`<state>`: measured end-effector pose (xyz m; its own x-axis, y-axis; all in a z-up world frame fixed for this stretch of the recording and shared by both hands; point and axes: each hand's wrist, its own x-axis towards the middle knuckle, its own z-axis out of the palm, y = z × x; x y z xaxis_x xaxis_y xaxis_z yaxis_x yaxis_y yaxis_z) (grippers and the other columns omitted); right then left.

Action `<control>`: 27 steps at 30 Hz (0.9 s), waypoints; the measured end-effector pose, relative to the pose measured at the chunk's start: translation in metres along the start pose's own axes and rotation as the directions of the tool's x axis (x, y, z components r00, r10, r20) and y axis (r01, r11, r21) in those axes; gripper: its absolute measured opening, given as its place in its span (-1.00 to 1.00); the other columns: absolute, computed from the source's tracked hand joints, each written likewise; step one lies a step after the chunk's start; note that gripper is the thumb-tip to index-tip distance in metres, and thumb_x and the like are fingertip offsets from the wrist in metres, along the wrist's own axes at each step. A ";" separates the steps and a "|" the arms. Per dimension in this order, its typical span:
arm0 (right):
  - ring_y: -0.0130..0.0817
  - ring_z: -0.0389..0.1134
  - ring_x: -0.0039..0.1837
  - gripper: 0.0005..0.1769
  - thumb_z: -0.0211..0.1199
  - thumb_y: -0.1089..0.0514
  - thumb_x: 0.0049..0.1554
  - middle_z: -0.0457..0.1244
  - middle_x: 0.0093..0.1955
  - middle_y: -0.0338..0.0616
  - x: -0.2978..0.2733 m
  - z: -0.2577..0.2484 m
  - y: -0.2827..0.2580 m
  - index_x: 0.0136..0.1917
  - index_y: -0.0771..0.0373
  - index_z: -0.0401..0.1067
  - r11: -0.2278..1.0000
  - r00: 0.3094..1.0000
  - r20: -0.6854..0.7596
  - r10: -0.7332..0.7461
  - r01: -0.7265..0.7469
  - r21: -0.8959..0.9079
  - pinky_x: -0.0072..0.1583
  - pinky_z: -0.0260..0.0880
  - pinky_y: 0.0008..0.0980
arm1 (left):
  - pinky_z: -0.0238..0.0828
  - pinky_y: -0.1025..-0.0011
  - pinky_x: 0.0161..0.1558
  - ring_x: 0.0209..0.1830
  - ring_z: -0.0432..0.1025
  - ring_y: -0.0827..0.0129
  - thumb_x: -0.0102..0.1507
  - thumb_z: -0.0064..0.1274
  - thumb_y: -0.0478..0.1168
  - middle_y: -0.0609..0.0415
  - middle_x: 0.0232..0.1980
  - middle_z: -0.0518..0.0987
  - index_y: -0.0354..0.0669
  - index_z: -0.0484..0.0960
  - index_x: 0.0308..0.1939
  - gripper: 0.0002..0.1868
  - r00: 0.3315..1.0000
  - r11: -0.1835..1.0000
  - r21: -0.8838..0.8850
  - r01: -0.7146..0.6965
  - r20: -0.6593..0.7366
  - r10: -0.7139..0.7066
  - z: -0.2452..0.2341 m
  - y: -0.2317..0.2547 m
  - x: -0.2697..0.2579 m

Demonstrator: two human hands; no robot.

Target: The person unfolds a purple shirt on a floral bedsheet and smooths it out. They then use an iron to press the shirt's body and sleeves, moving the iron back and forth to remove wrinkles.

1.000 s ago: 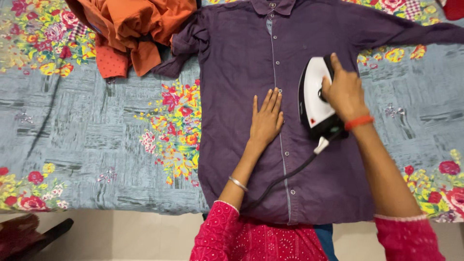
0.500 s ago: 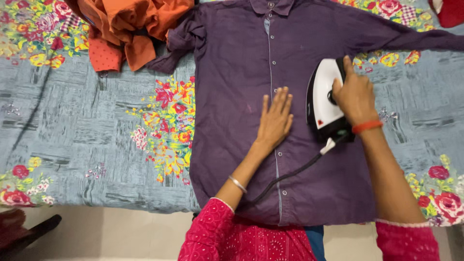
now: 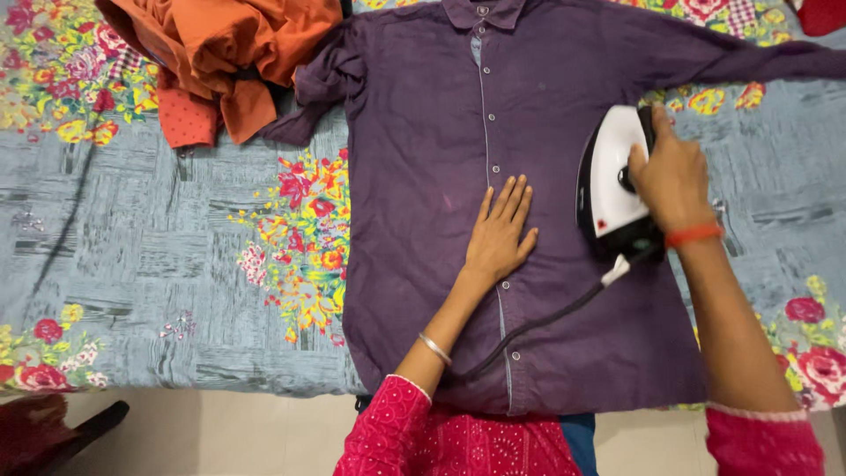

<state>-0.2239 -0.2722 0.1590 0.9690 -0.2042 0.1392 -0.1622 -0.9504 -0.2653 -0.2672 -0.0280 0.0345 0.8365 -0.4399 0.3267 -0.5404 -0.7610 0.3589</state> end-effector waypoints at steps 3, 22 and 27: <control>0.57 0.34 0.05 -0.24 0.22 0.02 0.22 0.31 -0.04 0.56 0.014 0.002 0.002 0.64 0.17 0.17 0.999 0.999 -0.017 -0.033 0.034 0.025 0.11 0.33 0.30 | -0.31 0.08 0.63 0.69 -0.11 0.22 0.34 -0.14 0.07 -0.04 0.65 0.09 -0.28 0.19 0.54 -0.23 1.000 1.000 0.013 0.007 0.007 -0.007 -0.002 -0.002 0.000; 0.52 0.34 -0.05 -0.21 0.21 0.04 0.25 0.31 -0.16 0.53 -0.053 -0.023 0.008 0.68 0.20 0.12 0.992 0.991 0.043 -0.128 0.128 0.002 0.10 0.33 0.29 | -0.30 0.08 0.64 0.70 -0.12 0.23 0.37 -0.13 0.10 -0.03 0.66 0.09 -0.26 0.22 0.54 -0.25 1.000 1.000 -0.027 -0.010 0.005 0.010 -0.002 -0.005 -0.008; 0.50 0.36 -0.07 -0.21 0.18 0.02 0.23 0.32 -0.19 0.51 -0.102 -0.040 0.006 0.68 0.11 0.10 0.998 0.991 0.119 -0.059 0.058 0.012 0.07 0.34 0.29 | -0.28 0.07 0.63 0.69 -0.12 0.22 0.36 -0.11 0.09 -0.04 0.66 0.09 -0.27 0.22 0.54 -0.24 1.000 0.999 -0.053 -0.006 0.013 0.007 -0.002 -0.004 -0.005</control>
<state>-0.3308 -0.2662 0.1811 0.9922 -0.1182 0.0400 -0.1033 -0.9578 -0.2683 -0.2696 -0.0220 0.0333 0.8338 -0.4512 0.3182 -0.5498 -0.7318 0.4028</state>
